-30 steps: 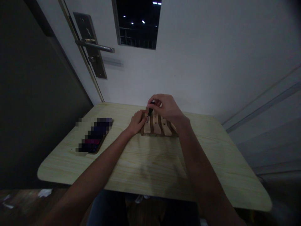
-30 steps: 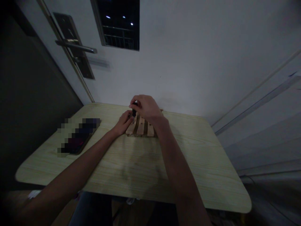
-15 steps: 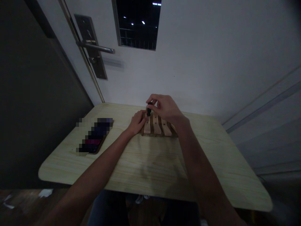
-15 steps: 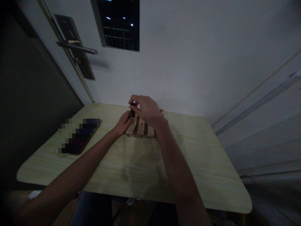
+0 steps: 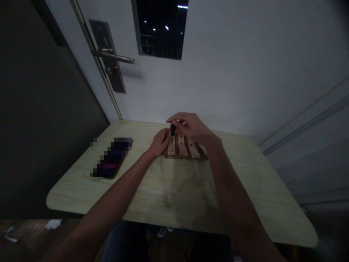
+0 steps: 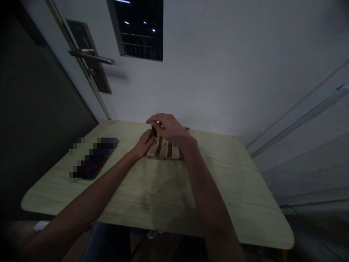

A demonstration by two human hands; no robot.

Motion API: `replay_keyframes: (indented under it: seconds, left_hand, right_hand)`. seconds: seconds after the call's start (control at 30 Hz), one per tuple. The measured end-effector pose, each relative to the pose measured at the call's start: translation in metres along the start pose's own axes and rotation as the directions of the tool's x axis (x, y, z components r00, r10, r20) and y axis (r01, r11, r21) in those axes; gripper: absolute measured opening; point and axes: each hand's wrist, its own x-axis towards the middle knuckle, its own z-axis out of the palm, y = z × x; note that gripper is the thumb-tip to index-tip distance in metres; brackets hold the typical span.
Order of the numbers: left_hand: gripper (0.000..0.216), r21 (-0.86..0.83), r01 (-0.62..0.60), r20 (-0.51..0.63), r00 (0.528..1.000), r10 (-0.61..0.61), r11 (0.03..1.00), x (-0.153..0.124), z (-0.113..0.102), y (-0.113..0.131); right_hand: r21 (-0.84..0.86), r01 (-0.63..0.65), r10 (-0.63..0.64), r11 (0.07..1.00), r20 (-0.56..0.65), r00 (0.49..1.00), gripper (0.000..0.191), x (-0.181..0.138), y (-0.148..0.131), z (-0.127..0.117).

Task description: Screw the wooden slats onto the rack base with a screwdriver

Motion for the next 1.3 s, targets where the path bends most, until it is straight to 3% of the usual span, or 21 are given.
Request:
replay_keyframes:
  seconds: [0.13, 0.3, 0.63, 0.93, 1.17, 1.3]
  left_hand:
    - [0.038, -0.011, -0.021, -0.008, 1.000, 0.021, 1.000, 0.000, 0.000, 0.001]
    - [0.036, 0.003, -0.009, -0.008, 1.000, 0.009, 1.000, -0.002, -0.002, 0.005]
    - [0.036, -0.011, -0.002, -0.004, 1.000, 0.002, 1.000, -0.003, -0.002, 0.003]
    - [0.038, -0.003, 0.012, 0.007, 1.000, -0.012, 1.000, -0.002, -0.003, 0.005]
    - [0.038, -0.004, 0.003, 0.001, 1.000, -0.003, 1.000, -0.001, 0.000, 0.002]
    - [0.039, 0.009, -0.007, -0.009, 1.000, 0.007, 1.000, -0.001, -0.001, 0.003]
  right_hand:
    - [-0.015, -0.054, 0.054, 0.998, -0.004, 0.999, 0.024, -0.002, -0.003, -0.004]
    - [-0.116, -0.125, 0.113, 0.985, -0.103, 0.988, 0.019, -0.002, -0.005, -0.005]
    - [-0.098, -0.058, 0.047, 0.993, -0.112, 0.993, 0.015, -0.001, 0.005, -0.006]
    - [-0.058, -0.106, 0.101, 0.993, -0.082, 0.991, 0.017, -0.002, 0.000, -0.005]
    - [-0.124, -0.066, 0.055, 0.990, -0.090, 0.994, 0.018, 0.001, 0.001, -0.003]
    - [-0.065, -0.066, 0.060, 0.996, -0.093, 0.994, 0.021, -0.001, 0.001, -0.002]
